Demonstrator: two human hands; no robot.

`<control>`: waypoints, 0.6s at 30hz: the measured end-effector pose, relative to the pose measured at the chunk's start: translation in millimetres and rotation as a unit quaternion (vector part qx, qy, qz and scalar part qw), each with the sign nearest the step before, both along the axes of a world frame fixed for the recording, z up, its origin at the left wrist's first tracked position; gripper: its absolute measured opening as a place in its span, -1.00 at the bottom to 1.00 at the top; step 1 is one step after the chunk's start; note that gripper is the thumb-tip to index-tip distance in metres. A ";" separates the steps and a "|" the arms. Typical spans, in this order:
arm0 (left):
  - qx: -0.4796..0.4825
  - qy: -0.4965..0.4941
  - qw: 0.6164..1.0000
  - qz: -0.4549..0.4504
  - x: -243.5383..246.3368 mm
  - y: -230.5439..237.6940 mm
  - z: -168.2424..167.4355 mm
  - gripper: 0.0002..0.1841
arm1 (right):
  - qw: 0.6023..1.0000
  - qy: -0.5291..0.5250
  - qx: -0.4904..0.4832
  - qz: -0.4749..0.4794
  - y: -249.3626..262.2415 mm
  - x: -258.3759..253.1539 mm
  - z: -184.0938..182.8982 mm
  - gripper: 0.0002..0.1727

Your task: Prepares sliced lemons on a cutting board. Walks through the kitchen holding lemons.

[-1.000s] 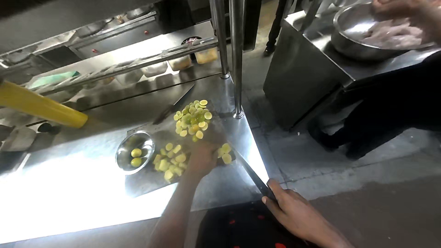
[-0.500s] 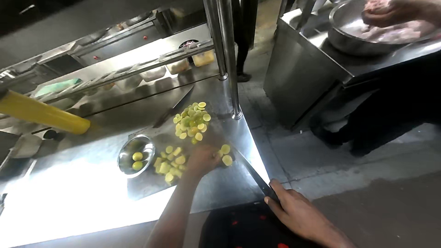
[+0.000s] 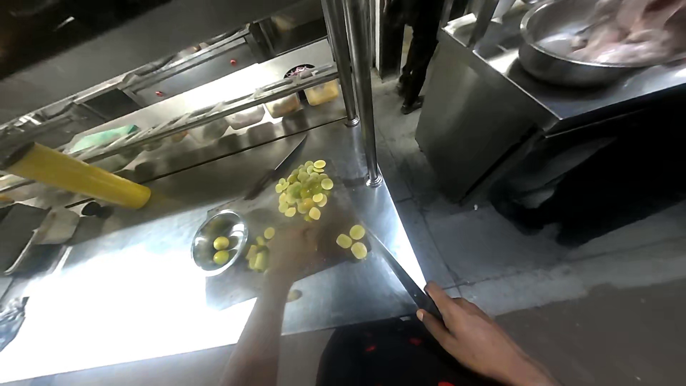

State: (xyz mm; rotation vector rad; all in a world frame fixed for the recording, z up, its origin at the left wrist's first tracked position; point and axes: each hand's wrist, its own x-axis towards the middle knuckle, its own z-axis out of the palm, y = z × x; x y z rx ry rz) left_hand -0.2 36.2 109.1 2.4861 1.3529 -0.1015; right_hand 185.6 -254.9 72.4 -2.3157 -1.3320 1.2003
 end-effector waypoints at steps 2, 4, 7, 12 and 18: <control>-0.007 0.102 0.993 0.063 -11.9 5.8 23.5 -0.69 | 1.000 0.002 0.005 -0.001 0.6 0.4 0.3 -0.52; -0.011 0.166 0.982 0.087 -27.1 13.3 35.1 -0.63 | 1.000 0.003 0.004 0.001 2.2 1.1 1.2 -0.53; 0.005 0.175 0.978 0.114 -39.8 16.8 39.6 -0.65 | 1.000 0.003 0.006 0.002 6.5 1.7 0.7 -0.51; 0.004 0.184 0.972 0.148 -35.9 15.8 36.5 -0.57 | 0.999 -0.012 0.033 0.005 10.6 3.9 0.7 -0.52; 0.045 -0.074 0.995 -0.049 -21.8 0.5 -4.4 -0.68 | 0.997 -0.012 0.069 -0.028 7.6 9.6 -9.3 -0.51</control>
